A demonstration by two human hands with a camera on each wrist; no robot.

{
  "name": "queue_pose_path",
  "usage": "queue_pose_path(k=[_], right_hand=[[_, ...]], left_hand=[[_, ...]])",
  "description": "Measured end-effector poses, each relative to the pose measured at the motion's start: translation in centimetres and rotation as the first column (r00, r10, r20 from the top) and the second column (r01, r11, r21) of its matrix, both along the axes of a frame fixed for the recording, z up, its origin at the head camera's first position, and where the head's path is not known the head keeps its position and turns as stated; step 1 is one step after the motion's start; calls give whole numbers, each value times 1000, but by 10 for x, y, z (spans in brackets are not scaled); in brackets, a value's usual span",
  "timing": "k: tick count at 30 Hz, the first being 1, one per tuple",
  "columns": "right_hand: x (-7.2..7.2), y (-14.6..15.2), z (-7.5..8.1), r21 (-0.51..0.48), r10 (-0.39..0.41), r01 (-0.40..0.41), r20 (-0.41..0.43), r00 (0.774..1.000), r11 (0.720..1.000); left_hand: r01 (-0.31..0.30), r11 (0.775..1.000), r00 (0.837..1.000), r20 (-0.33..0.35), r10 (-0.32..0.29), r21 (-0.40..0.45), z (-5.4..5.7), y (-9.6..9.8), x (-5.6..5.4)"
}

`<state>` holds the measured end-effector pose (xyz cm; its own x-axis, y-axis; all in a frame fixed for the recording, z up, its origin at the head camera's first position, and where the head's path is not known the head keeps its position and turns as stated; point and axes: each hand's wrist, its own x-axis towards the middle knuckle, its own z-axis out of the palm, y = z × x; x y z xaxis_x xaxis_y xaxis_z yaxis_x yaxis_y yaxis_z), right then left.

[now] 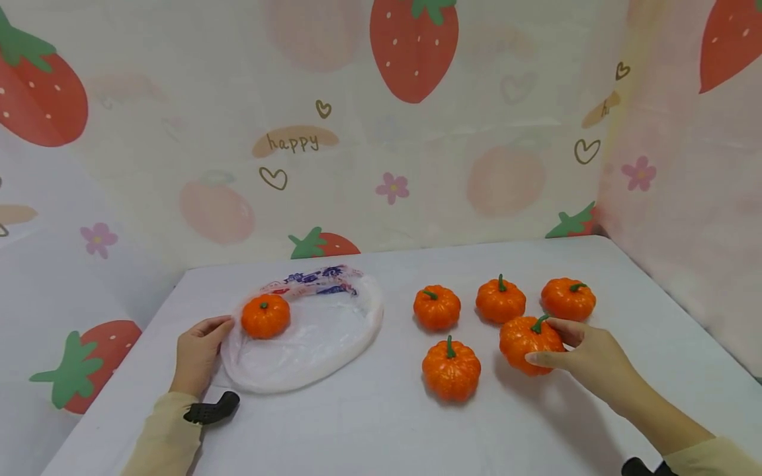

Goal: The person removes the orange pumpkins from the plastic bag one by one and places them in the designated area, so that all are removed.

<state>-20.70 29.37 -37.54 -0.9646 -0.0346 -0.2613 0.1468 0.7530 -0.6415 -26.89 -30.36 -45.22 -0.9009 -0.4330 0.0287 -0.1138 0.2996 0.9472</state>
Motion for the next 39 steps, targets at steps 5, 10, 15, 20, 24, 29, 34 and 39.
queue_pose_path(k=[5,10,15,20,24,29,34,39], right_hand=[[1,4,-12,-34,-27,28,28,999,999],[1,3,-21,-75,-47,51,55,997,996],[0,-1,-24,-105,-64,74,98,993,992],[-2,-3,-24,-105,-62,72,103,993,992],[-2,-3,-24,-113,-56,68,102,993,991],[-2,-3,-24,-125,-58,73,117,991,990],[-1,1,-24,-129,-54,66,100,993,989],[-2,3,-25,-129,-41,53,93,995,990]], left_hand=[[-2,1000,1000,-21,2,10,-1,0,0],[-5,1000,1000,-25,5,-11,-3,-1,1],[-10,1000,999,-44,11,12,-7,-2,1],[-3,1000,998,-56,4,14,-6,-2,-1],[-1,1000,998,-56,3,22,-5,-1,-2],[-7,999,998,-68,9,37,-6,0,-2],[-5,1000,996,-87,8,29,-6,1,-3],[-16,1000,996,-91,18,18,-6,2,-3]])
